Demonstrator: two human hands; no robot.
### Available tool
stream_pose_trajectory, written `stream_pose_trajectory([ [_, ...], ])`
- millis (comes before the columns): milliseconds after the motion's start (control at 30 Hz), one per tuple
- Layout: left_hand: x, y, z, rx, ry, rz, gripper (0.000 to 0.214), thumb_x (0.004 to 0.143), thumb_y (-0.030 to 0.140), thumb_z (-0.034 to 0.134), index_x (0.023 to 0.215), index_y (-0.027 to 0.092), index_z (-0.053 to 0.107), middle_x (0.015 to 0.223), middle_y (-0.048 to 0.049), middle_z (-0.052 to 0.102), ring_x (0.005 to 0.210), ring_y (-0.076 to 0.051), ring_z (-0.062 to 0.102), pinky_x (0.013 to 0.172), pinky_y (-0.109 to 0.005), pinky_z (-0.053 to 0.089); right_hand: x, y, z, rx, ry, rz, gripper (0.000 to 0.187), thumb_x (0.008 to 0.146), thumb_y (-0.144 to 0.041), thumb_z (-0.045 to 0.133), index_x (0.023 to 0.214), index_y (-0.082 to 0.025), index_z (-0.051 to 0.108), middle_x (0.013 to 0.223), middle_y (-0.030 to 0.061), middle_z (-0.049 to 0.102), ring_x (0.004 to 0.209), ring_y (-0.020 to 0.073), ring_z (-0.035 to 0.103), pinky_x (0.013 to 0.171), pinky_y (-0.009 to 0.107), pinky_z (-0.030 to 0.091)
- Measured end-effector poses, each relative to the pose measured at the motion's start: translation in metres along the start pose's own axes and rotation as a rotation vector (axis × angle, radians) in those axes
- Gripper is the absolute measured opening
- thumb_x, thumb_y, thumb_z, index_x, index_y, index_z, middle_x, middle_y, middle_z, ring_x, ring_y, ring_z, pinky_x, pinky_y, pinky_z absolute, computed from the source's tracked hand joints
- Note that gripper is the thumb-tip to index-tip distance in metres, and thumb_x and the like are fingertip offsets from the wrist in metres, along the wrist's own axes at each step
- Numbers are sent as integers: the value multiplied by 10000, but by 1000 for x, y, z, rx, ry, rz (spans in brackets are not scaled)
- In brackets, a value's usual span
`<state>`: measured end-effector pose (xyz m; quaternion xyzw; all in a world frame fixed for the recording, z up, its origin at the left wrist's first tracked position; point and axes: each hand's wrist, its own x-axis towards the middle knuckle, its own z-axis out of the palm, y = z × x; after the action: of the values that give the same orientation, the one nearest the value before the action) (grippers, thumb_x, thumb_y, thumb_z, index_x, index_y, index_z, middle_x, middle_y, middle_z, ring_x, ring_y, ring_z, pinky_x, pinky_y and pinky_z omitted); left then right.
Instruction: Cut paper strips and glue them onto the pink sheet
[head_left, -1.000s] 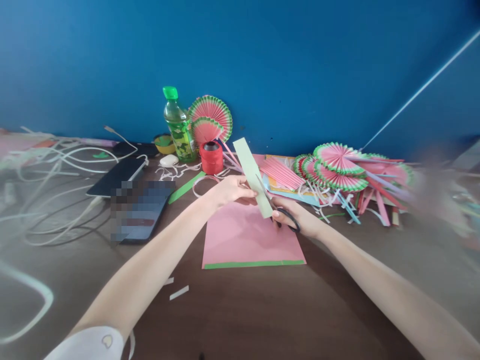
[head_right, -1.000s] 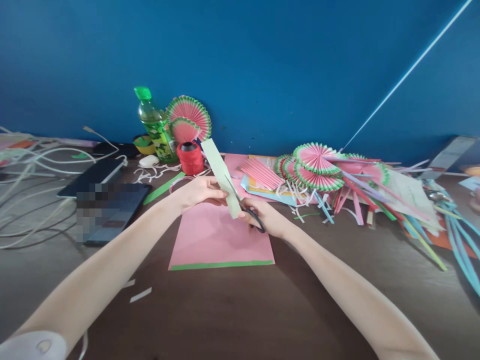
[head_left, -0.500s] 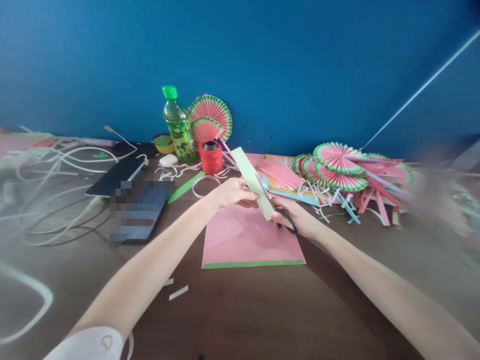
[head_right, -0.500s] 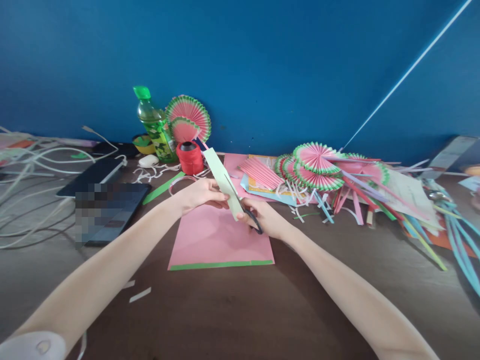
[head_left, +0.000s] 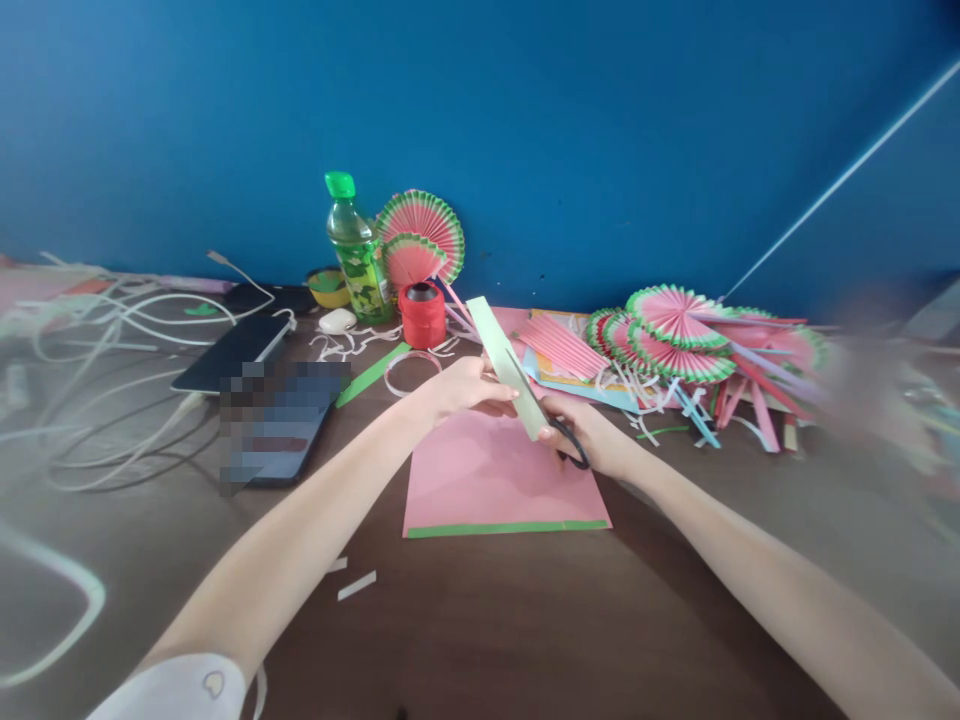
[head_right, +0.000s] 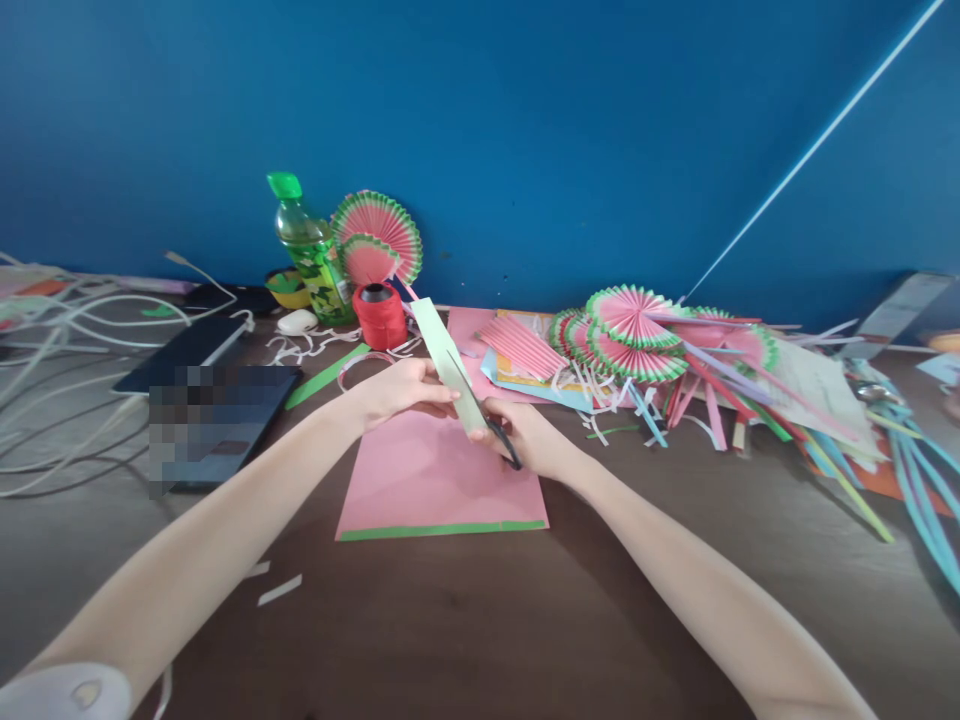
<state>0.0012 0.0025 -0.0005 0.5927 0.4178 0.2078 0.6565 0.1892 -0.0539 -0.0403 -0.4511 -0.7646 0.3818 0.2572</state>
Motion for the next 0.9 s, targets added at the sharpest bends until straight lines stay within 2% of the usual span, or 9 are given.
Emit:
stream_pose_trajectory([
  [133,1,-3,-3,-2,0,28,156,685,228,651,798,127,616,704,-39,680,669,-145,641,693,-280,492,-1,-5,-4,32,-65,37,432,753,-599,460,747,-170,412,593,-29,412,501,109,460,453,230,365],
  [200,2,-3,-10,36,45,36,165,681,251,656,779,127,613,689,-34,674,654,-147,634,687,-285,489,-2,-10,-10,71,-122,45,430,764,-598,443,750,-169,420,612,-22,431,521,116,491,468,233,388],
  [267,1,-1,-19,93,132,61,172,681,263,651,777,126,609,673,-31,661,647,-148,623,680,-288,483,-3,-14,-19,100,-206,61,432,774,-601,423,749,-170,427,605,-23,450,505,117,513,465,234,391],
  [367,-1,3,-36,216,193,124,165,709,269,613,763,115,594,667,-33,630,606,-120,584,650,-267,460,-5,-15,-36,114,-383,99,423,784,-587,425,735,-167,440,535,-35,473,459,111,513,476,235,382],
  [467,-6,8,-45,399,178,136,179,718,295,590,732,116,589,661,-18,596,572,-97,528,613,-236,419,-8,-12,-49,122,-508,149,409,791,-560,445,759,-153,466,489,-55,461,390,86,477,443,218,343],
  [567,-10,10,-45,525,83,108,176,733,311,550,710,140,586,637,6,559,555,-90,487,573,-216,378,-10,-10,-53,117,-482,144,424,782,-567,454,806,-144,480,462,-68,453,360,78,461,418,203,322],
  [700,-10,7,-37,678,-70,118,219,728,352,541,632,157,523,581,25,493,549,-93,465,540,-207,336,-10,-11,-48,74,-473,161,410,760,-556,496,773,-146,496,471,-68,451,355,71,460,411,195,325],
  [900,-5,3,-31,759,-110,183,292,746,444,493,674,163,523,594,21,498,549,-100,460,536,-217,309,-10,-12,-43,21,-476,186,374,747,-518,535,779,-146,521,477,-69,442,347,60,444,397,182,323],
])
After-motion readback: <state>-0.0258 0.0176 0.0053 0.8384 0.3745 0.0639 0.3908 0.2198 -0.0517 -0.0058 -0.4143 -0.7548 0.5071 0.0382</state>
